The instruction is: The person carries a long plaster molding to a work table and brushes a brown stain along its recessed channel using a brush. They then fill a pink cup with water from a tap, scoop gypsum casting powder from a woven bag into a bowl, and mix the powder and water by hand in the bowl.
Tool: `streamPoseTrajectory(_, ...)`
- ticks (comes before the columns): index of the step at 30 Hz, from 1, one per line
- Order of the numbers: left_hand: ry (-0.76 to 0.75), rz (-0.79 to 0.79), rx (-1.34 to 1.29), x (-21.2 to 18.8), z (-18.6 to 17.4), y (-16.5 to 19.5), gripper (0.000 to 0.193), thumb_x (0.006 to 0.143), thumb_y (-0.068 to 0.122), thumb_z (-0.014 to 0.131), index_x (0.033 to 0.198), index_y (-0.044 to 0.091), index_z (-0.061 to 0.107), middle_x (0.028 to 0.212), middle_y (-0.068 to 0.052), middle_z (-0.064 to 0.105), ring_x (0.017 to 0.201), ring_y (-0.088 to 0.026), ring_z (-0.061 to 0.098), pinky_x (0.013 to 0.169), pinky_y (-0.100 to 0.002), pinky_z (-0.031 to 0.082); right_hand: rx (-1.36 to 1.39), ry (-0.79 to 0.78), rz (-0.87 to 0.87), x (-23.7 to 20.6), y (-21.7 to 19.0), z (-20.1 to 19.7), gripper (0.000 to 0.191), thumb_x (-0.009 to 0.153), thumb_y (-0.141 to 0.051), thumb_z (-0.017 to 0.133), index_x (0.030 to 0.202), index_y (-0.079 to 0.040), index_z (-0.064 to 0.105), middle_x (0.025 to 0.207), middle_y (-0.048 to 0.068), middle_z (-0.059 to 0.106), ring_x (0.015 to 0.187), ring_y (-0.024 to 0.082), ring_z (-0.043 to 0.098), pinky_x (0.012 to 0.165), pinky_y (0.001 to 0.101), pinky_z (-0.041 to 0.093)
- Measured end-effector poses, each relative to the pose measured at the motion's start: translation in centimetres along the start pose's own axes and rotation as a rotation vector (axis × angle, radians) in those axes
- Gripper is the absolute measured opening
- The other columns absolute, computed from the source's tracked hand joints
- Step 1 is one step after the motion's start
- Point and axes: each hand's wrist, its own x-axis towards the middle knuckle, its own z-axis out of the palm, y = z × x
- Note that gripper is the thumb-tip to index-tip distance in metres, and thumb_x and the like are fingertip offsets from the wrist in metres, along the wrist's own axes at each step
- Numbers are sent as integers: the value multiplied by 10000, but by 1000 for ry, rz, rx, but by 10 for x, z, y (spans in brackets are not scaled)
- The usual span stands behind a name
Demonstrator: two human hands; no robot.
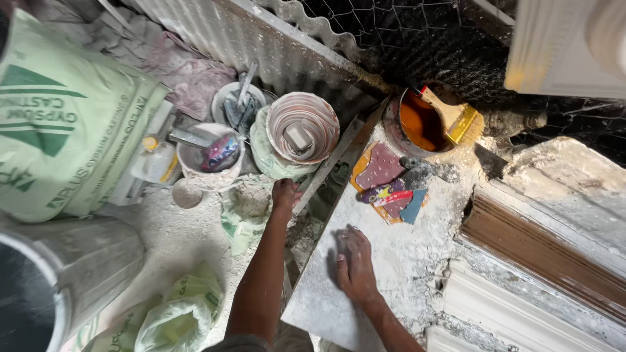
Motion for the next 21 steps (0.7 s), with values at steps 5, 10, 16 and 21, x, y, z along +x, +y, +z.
streamPoseTrajectory(5, 9, -63, -134, 51, 19, 15, 347, 990, 377, 610, 1212, 127, 514, 996, -36, 581, 810, -201, 673, 733, -416, 550, -75, -22, 6, 18, -7, 14, 501, 978, -209, 528, 1418, 20, 456, 1409, 263, 499, 1396, 480, 443, 1157, 545, 381)
streamPoseTrajectory(10, 100, 89, -131, 75, 42, 31, 262, 998, 298, 634, 1065, 58, 554, 861, -45, 616, 695, -176, 605, 625, -393, 513, -105, -28, 11, 13, 1, 15, 531, 976, -264, 530, 1416, 25, 458, 1398, 257, 515, 1376, 481, 463, 1141, 536, 395)
streamPoseTrajectory(16, 135, 308, -130, 65, 33, 24, 219, 985, 178, 630, 891, 26, 503, 743, -64, 589, 612, -132, 566, 561, -336, 485, -121, -20, 30, 11, 5, 15, 519, 967, -249, 540, 1409, 16, 478, 1401, 253, 526, 1369, 460, 478, 1142, 536, 392)
streamPoseTrajectory(21, 82, 398, -122, 5, -27, 5, 395, 1004, 242, 687, 757, 46, 450, 685, -10, 542, 619, -81, 507, 567, -274, 459, -132, 28, 5, 15, 3, 16, 500, 955, -202, 532, 1404, 13, 494, 1383, 272, 527, 1358, 448, 474, 1135, 504, 395)
